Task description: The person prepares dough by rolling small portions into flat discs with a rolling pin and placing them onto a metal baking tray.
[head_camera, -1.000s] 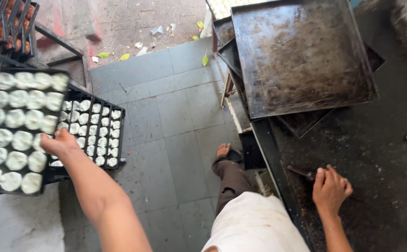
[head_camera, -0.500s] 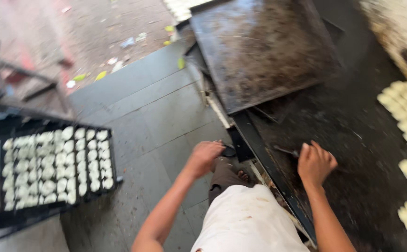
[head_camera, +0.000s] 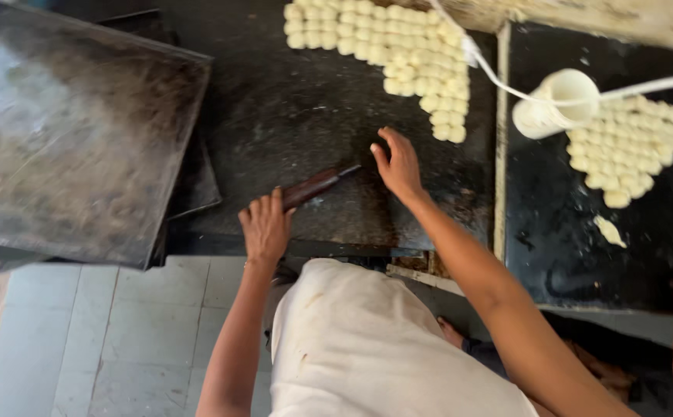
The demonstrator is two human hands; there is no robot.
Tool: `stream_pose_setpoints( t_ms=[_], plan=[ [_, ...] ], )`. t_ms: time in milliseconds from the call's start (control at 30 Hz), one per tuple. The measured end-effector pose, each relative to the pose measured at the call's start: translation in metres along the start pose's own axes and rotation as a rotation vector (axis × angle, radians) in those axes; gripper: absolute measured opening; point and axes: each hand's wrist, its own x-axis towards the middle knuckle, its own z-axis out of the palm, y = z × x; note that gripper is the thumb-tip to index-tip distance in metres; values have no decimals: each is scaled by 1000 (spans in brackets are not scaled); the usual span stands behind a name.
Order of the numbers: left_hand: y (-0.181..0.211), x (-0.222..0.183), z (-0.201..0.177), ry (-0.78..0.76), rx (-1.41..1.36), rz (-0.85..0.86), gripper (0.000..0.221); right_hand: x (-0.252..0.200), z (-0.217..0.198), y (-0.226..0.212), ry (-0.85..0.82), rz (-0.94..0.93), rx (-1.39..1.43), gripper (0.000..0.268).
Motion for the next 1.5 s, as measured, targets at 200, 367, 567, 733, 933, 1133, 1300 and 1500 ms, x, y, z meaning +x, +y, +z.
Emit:
stream_pose_setpoints(
  t_ms=[200,367,567,733,933,1133,1300,1500],
  plan=[
    [-11,7,13,-29,132,-65,60,37,-29,96,-20,115,-447,49],
    [-13,16,10,52,147,-102,64,21,-36,114,28,217,-721,67],
    [-4,27,3,-23,209,-156,69,22,-52,54,82,247,-438,31],
    [-6,45,6,-26,132,-149,61,20,1,-58,125,-198,142,42],
    [-22,61,5,-46,24,-108,59,-11,54,-90,85,-119,-9,71],
    [-39,72,3,-128,-71,-136,61,51,77,-73,-421,130,-89,44],
    [-50,73,0,-229,-118,-131,59,3,78,-107,-100,-200,-339,56],
    [-60,71,9,-125,-130,-78,59,15,84,-103,-278,68,-144,47]
  ],
)
